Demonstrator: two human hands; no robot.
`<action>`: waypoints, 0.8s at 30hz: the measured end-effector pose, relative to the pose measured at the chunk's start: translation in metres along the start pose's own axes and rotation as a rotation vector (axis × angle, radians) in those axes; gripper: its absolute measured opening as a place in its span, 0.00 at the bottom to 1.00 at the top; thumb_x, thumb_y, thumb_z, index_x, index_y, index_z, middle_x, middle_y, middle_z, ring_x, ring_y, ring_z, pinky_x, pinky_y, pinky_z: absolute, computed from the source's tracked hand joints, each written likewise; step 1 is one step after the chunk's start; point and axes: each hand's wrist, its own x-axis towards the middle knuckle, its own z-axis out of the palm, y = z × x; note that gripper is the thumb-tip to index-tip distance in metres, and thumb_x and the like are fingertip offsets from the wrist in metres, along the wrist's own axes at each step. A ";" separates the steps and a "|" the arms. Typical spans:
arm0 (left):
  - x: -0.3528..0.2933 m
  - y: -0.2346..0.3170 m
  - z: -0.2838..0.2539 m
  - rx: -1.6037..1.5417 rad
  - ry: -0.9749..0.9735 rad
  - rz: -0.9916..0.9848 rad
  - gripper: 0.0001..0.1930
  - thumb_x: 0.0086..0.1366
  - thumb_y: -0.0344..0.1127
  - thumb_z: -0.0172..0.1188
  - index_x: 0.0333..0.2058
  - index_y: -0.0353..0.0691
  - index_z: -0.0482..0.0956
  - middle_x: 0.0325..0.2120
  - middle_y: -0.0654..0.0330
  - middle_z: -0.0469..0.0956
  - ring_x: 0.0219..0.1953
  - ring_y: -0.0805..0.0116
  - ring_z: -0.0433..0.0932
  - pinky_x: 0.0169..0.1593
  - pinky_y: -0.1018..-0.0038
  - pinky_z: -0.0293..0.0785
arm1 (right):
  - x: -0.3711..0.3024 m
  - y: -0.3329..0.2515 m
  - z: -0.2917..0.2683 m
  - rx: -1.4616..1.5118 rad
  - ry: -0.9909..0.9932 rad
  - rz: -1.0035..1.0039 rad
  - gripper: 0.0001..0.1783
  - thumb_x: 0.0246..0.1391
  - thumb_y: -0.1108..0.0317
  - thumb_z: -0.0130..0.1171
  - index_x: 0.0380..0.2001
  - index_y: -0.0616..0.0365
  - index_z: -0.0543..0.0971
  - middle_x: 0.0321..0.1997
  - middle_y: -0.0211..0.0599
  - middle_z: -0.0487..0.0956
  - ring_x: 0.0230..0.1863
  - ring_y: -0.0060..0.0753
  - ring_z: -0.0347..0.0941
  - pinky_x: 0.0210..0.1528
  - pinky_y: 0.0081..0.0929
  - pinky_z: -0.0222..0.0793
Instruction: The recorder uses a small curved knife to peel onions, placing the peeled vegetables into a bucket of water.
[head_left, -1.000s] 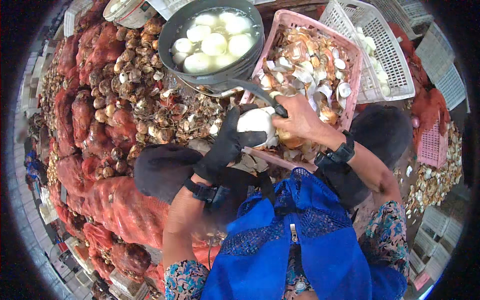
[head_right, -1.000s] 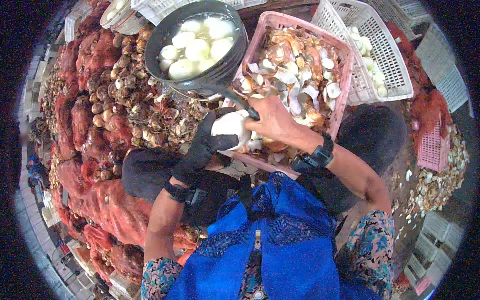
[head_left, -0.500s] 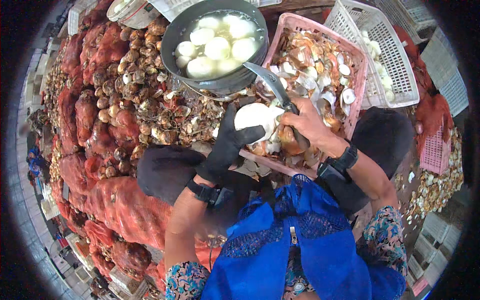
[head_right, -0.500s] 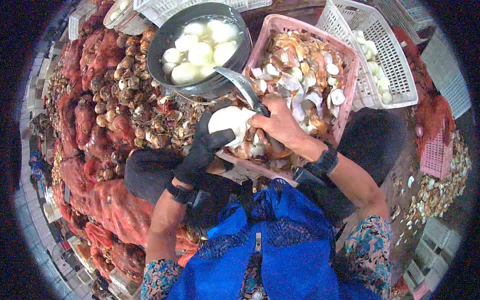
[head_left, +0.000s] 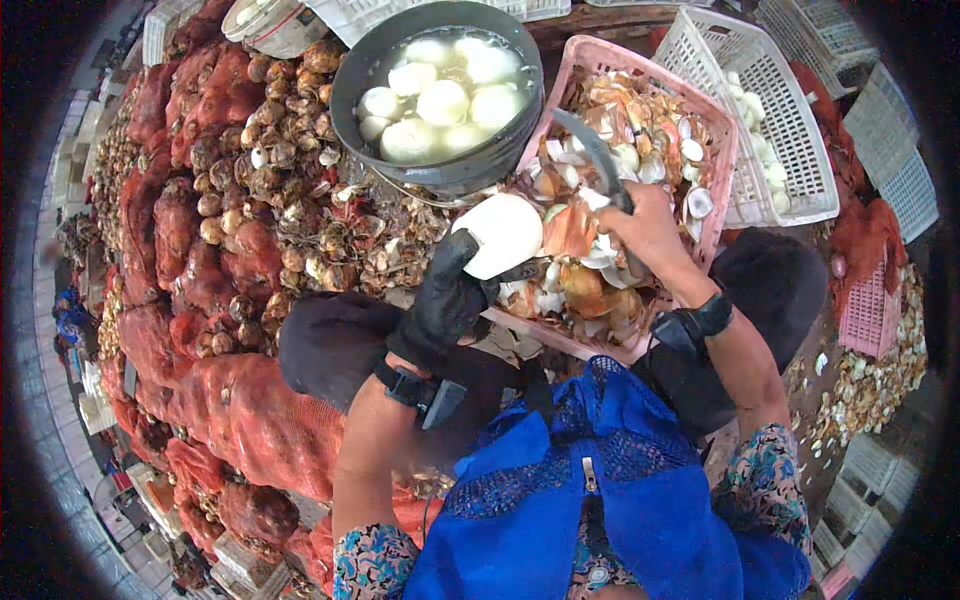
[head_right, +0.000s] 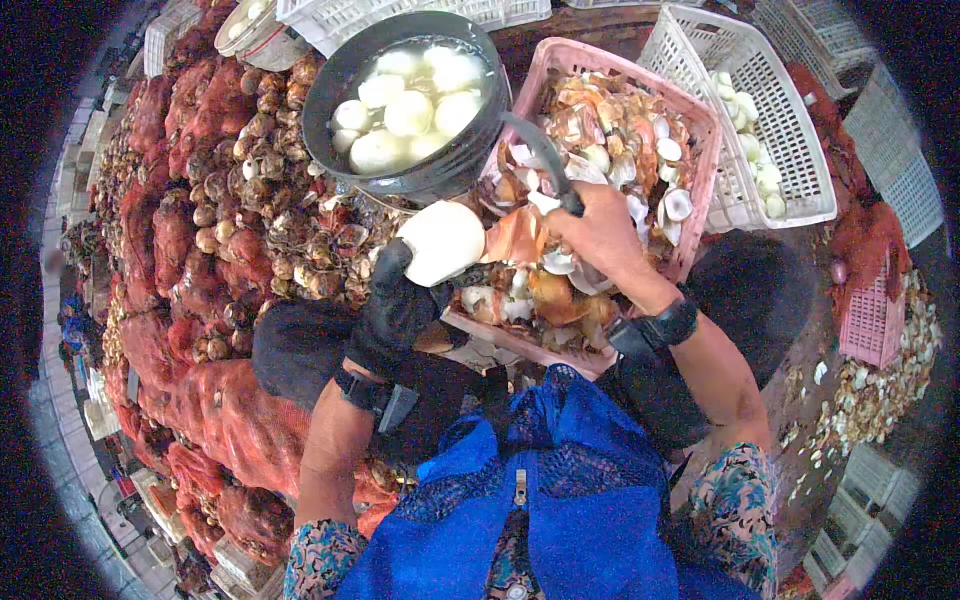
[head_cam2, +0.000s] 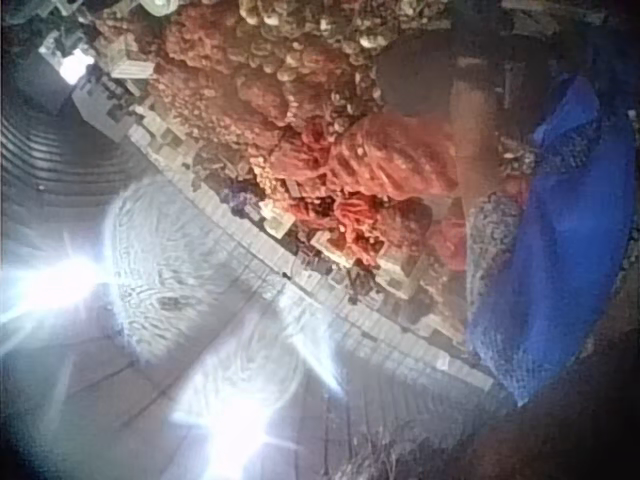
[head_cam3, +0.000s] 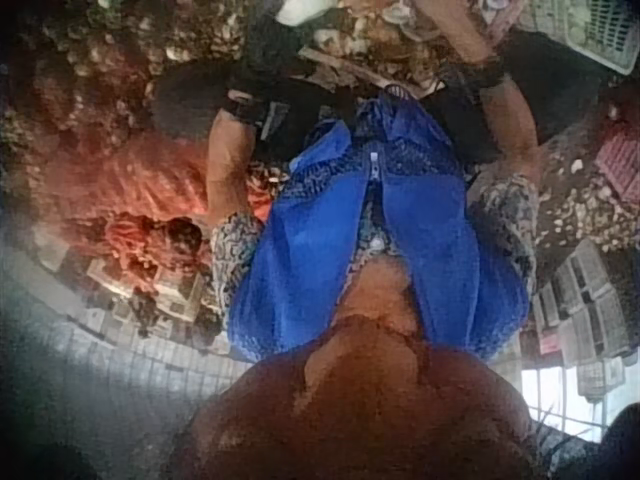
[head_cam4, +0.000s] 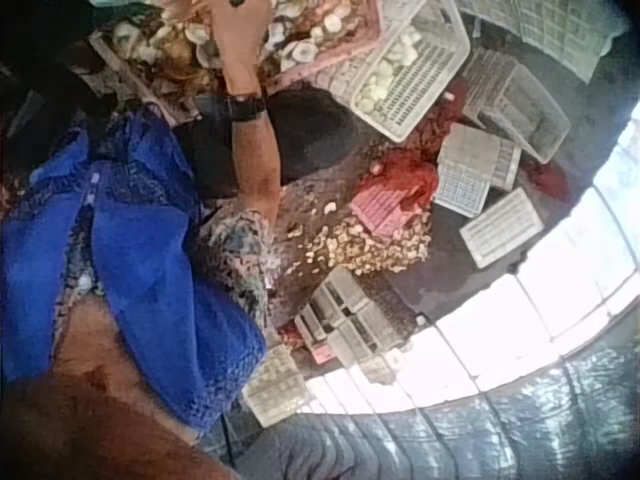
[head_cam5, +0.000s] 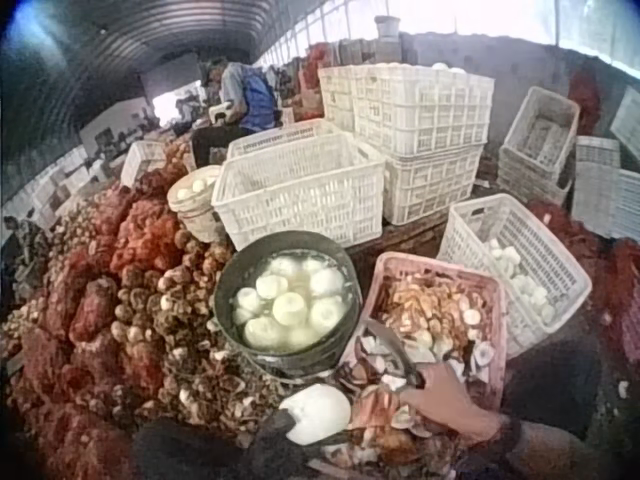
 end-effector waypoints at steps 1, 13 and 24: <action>0.001 0.000 -0.001 0.033 -0.022 -0.006 0.33 0.64 0.46 0.57 0.62 0.34 0.60 0.57 0.50 0.69 0.58 0.56 0.71 0.61 0.59 0.70 | 0.002 0.003 0.000 -0.326 0.023 -0.164 0.09 0.45 0.73 0.55 0.27 0.70 0.74 0.18 0.43 0.73 0.10 0.28 0.67 0.16 0.32 0.66; 0.006 -0.008 0.005 0.142 -0.028 -0.012 0.29 0.67 0.44 0.55 0.61 0.34 0.62 0.55 0.54 0.71 0.56 0.62 0.72 0.61 0.67 0.68 | -0.006 -0.007 0.027 -0.223 -0.108 -0.491 0.20 0.39 0.64 0.64 0.32 0.69 0.74 0.27 0.58 0.73 0.33 0.58 0.72 0.36 0.45 0.65; 0.010 -0.015 -0.006 0.289 -0.027 -0.133 0.33 0.64 0.50 0.58 0.60 0.34 0.64 0.55 0.55 0.72 0.55 0.59 0.74 0.58 0.65 0.72 | -0.006 0.008 0.032 -0.321 -0.064 -0.555 0.19 0.36 0.66 0.62 0.30 0.69 0.72 0.23 0.56 0.72 0.29 0.59 0.72 0.32 0.46 0.66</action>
